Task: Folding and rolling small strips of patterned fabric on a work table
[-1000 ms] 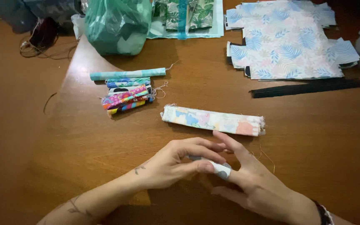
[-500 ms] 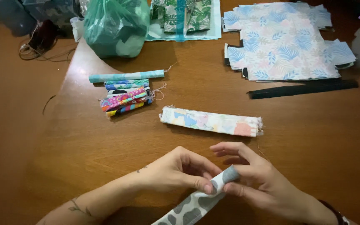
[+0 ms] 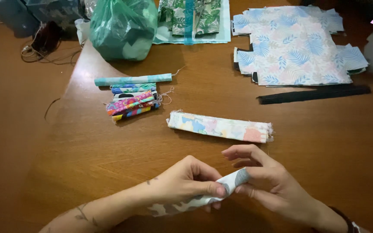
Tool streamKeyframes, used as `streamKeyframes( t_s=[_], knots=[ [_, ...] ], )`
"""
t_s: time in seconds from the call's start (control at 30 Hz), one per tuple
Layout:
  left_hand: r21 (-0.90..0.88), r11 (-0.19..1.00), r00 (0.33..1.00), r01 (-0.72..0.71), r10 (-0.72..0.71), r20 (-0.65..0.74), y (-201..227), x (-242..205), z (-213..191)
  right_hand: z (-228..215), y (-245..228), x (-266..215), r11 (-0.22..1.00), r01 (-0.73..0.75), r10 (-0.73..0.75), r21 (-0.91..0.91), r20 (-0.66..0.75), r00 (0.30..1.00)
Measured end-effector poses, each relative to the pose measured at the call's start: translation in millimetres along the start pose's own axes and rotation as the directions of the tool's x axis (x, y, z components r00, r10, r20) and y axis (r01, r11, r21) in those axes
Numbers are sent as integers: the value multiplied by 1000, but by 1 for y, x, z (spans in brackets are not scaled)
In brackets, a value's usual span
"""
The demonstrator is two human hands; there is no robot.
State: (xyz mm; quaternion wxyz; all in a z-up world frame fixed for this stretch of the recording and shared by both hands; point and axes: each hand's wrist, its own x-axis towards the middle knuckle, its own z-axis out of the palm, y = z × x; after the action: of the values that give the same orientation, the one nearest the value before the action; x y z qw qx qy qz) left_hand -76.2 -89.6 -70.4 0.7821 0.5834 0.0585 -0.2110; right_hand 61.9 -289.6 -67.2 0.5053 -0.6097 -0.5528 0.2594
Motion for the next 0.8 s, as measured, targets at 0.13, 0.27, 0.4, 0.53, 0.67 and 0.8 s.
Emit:
streamKeyframes(
  t_s=[0.13,0.27,0.4,0.53,0.67,0.8],
  knots=[
    [155,985,995,-80,88,-49,8,-2,2,-2,8,-1,998,14,-16,-56,-31,999],
    [162,987,998,1,-12,68,12,-3,-8,-8,10,-2,996,77,-81,-54,-80,993],
    [33,995,986,96,-99,134,18,-7,-16,-17,10,1,996,80,-84,-33,-152,985],
    [103,995,977,13,-34,208,13,-4,-30,-27,13,-2,994,92,-101,-56,-192,976],
    [57,996,968,65,-77,240,20,-6,-34,-37,11,-2,993,67,-90,-101,-253,963],
    [136,984,959,114,-144,243,18,-6,-48,-49,6,-1,981,-61,-12,-182,-376,927]
  ],
)
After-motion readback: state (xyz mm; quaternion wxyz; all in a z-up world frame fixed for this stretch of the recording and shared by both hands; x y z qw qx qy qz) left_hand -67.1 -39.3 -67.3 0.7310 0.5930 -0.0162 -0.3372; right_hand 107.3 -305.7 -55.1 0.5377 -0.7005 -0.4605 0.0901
